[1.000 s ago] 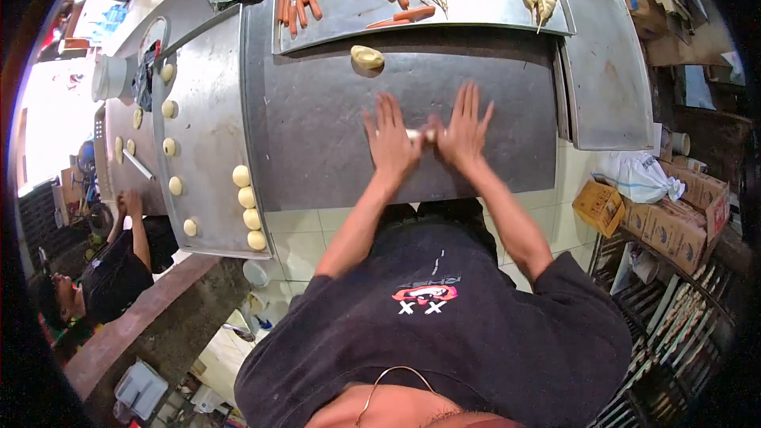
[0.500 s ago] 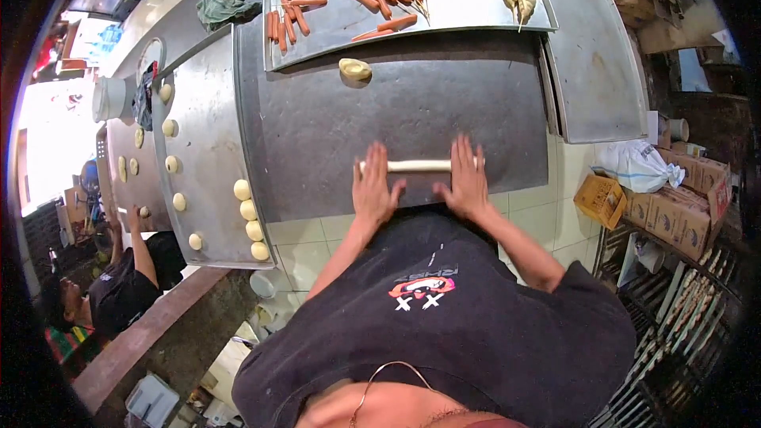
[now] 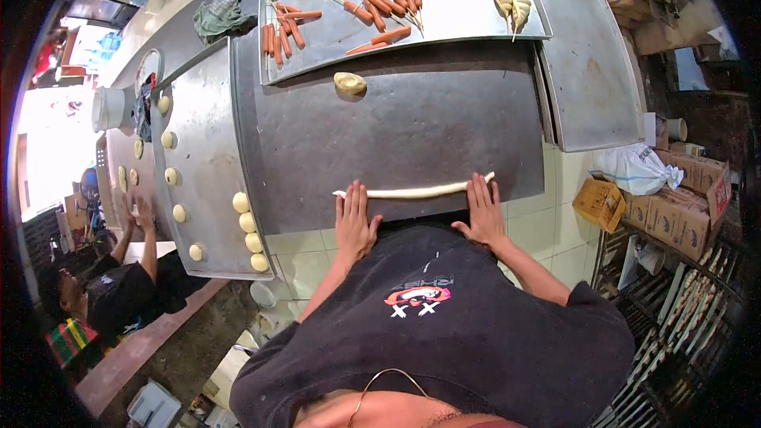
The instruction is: Rolling out dough and wrapping it around sausages to prepare sausage rolls on a bakery workbench.
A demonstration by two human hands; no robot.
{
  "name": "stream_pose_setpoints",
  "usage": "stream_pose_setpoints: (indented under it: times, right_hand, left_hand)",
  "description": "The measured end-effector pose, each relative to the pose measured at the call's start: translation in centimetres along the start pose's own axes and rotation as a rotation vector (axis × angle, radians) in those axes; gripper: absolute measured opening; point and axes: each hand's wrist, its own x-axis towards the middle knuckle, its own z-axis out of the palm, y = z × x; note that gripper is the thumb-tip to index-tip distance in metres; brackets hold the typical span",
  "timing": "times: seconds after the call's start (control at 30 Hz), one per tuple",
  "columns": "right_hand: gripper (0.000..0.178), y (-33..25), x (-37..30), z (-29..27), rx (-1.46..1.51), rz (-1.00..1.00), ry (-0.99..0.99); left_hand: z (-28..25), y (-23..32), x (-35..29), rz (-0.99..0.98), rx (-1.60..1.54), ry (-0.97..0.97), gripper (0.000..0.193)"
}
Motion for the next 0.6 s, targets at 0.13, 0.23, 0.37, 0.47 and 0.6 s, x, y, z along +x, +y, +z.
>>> stream_pose_setpoints:
  times: [0.13,0.23,0.37,0.47,0.6]
  right_hand:
    - [0.103,1.3,7.0,-1.3,-0.084,0.139,0.116]
    - [0.098,5.6,17.7,-2.5,-0.129,0.288,0.370]
    - [0.096,7.3,22.9,-3.2,-0.156,0.232,0.456]
    - [0.099,4.8,14.3,-1.4,-0.261,0.180,0.185]
    - [0.107,1.5,1.0,0.3,-0.039,0.077,0.119]
  left_hand:
    - [-1.4,-0.7,5.3,-0.091,-0.016,0.096,0.083]
    - [-3.1,-3.7,16.0,-0.254,0.099,0.385,0.086]
    - [-4.1,-5.5,20.6,-0.201,0.041,0.594,0.086]
    - [-1.4,-4.2,13.1,-0.097,0.108,0.288,0.083]
    - [0.3,-1.1,0.7,-0.121,0.015,0.213,0.082]
